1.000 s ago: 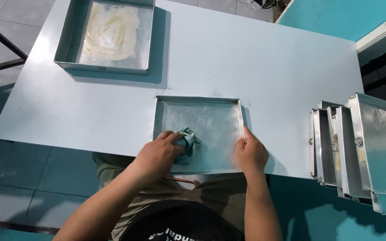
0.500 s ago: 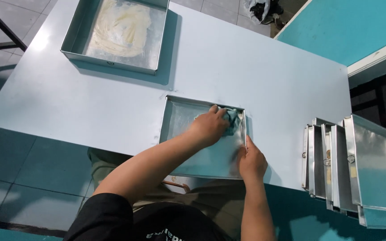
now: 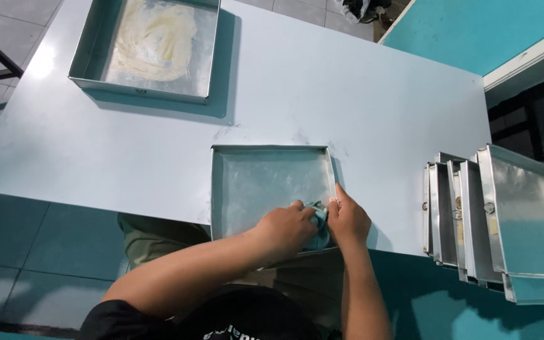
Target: The person wipes the inside and outside surfaces of a rectangular metal tray with a cloth. The tray is placed on a white table, and the person uses a light blue cloth to clean it thoroughly.
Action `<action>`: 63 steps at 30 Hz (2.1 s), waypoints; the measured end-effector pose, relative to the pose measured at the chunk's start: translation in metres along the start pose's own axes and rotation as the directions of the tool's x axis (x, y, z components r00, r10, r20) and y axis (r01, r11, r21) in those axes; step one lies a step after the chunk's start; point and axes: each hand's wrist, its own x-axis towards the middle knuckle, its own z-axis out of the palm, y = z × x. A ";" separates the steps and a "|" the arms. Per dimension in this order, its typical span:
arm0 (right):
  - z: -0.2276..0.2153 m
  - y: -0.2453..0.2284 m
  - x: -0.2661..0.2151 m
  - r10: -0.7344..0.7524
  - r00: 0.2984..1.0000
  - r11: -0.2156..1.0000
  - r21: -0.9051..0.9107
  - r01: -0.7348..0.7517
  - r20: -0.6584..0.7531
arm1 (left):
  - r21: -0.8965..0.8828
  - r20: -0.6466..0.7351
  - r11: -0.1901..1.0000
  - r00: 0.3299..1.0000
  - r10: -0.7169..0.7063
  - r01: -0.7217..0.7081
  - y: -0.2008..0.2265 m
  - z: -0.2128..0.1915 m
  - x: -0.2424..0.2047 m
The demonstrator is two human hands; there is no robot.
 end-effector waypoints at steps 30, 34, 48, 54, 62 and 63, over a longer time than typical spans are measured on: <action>-0.005 0.004 0.010 -0.001 0.993 0.977 -0.211 0.026 0.117 | 0.133 -0.163 0.990 0.987 -0.018 0.040 -0.025 -0.011 0.057; -0.003 0.002 0.009 -0.007 0.998 0.988 -0.153 0.017 0.063 | 0.141 -0.155 0.989 0.988 -0.012 0.034 -0.030 0.001 0.038; 0.008 0.013 0.002 -0.033 0.986 0.979 0.191 0.064 -0.161 | -0.120 -0.850 0.818 0.367 -0.378 0.562 -0.116 0.026 -0.057; -0.005 0.011 -0.011 -0.315 0.751 0.927 -0.017 0.375 -0.581 | -0.414 -0.564 0.690 0.428 -0.706 0.593 -0.126 0.041 -0.088; -0.012 -0.058 -0.005 -0.375 0.925 0.881 -0.333 0.336 -0.059 | -0.366 -0.455 0.691 0.528 -0.717 0.623 -0.127 0.038 -0.088; -0.012 -0.064 0.002 -0.264 0.959 0.889 -0.359 0.284 0.106 | -0.331 -0.476 0.721 0.552 -0.685 0.609 -0.129 0.041 -0.089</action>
